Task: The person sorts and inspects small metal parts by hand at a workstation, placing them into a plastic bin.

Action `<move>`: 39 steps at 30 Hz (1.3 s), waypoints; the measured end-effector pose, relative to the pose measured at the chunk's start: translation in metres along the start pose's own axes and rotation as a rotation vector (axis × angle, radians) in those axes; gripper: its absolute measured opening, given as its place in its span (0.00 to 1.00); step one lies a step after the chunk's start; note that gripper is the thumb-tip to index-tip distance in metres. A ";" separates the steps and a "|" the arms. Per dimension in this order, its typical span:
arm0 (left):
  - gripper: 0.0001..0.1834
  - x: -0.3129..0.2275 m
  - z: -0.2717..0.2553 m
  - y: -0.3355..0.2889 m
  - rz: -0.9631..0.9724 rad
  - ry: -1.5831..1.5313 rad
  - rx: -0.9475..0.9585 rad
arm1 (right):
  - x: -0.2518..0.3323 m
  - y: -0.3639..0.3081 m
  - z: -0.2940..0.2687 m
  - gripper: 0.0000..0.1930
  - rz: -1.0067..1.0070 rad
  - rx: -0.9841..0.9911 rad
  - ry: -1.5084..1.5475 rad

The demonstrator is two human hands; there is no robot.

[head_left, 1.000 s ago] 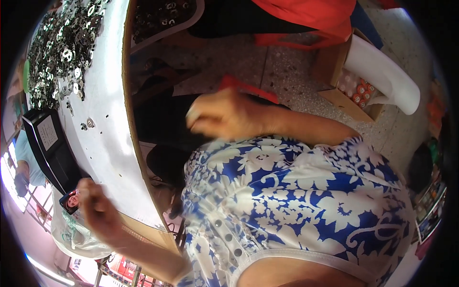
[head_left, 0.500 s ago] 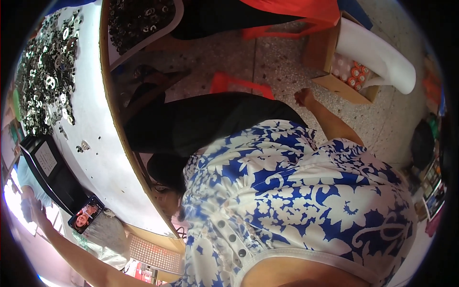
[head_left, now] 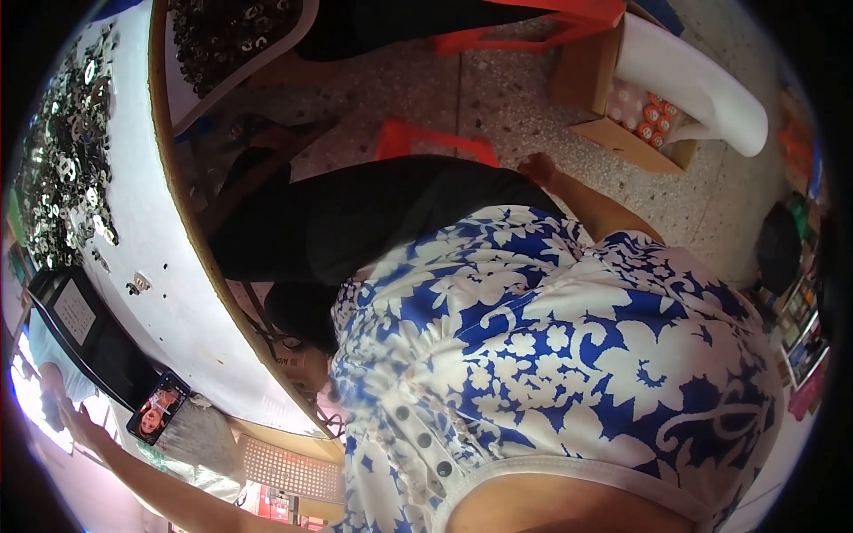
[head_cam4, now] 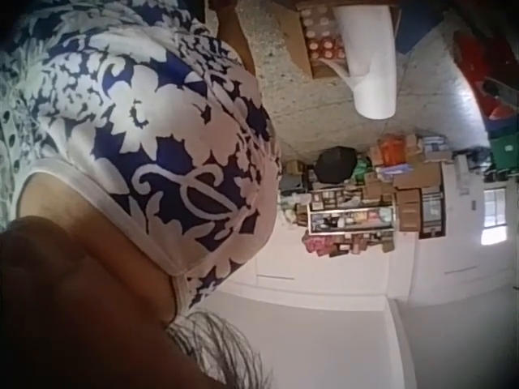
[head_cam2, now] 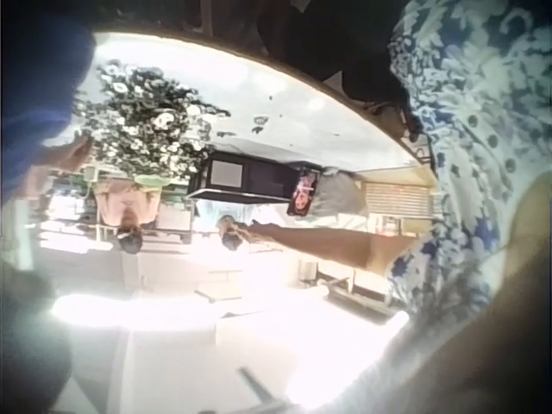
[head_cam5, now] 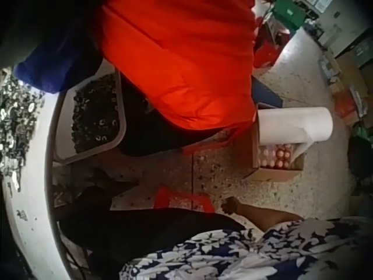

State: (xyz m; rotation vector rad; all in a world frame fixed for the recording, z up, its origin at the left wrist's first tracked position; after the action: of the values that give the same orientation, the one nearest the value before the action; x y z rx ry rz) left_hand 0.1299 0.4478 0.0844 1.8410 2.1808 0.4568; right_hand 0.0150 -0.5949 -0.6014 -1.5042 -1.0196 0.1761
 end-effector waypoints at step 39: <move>0.33 -0.550 0.080 -0.107 0.090 -0.528 0.295 | 0.020 -0.130 0.027 0.17 -0.208 0.222 -0.490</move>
State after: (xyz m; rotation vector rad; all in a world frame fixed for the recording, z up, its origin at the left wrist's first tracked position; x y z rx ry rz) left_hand 0.1571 -0.1043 -0.0370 1.9263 1.8740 -0.3271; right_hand -0.0531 -0.5798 -0.4869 -1.1660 -1.4859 0.5100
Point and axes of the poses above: each hand's wrist, its own y-axis towards the middle knuckle, its own z-axis out of the palm, x = y × z, the point moved 6 cm from there along y, towards the middle knuckle, and after that the axes turned 2 degrees about -z, right-handed, at the moved point
